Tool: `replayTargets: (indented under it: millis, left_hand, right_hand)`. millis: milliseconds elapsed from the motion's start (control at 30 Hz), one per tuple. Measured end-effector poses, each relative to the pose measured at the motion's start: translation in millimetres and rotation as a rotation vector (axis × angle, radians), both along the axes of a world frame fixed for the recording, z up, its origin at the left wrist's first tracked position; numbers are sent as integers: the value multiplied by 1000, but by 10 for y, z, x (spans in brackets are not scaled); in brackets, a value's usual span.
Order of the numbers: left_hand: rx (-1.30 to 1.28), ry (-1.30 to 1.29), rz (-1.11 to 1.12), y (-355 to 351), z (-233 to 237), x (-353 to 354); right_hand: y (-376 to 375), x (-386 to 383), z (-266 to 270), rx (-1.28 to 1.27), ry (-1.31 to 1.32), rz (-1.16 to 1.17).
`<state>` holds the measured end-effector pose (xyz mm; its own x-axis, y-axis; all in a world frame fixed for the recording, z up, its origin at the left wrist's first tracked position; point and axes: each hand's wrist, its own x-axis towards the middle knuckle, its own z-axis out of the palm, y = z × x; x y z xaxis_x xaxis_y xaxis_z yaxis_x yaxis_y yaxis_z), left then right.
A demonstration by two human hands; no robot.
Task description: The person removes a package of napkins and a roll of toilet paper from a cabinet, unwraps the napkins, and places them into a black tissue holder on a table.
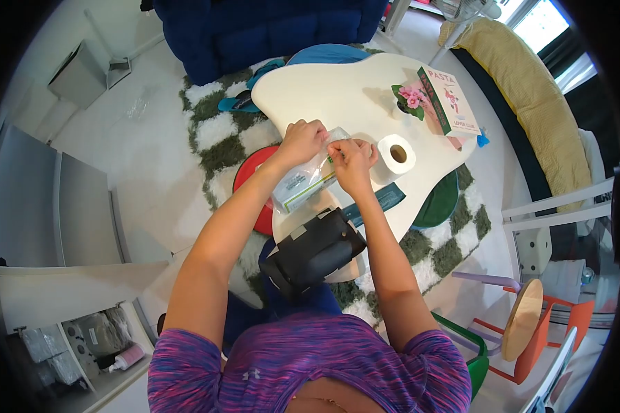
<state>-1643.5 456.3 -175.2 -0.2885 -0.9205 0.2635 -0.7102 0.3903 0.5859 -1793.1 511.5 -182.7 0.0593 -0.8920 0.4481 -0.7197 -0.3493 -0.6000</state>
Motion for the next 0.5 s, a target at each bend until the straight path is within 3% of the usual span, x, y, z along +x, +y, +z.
replayTargets:
  millis: [100,200,300,500]
  left_hand:
    - [279,412,-117,-19,34,63]
    - [89,154,-349,36,82,128]
    - [35,-21,-351,55,106,191]
    - [-65,-129,-416,104,227,195]
  right_hand:
    - [17,-54,33,49,-17,11]
    - [-29,-116,72,101,-17,93]
    - [-3,-211,159,146,161,157]
    - [20,-365,218,171,276,239]
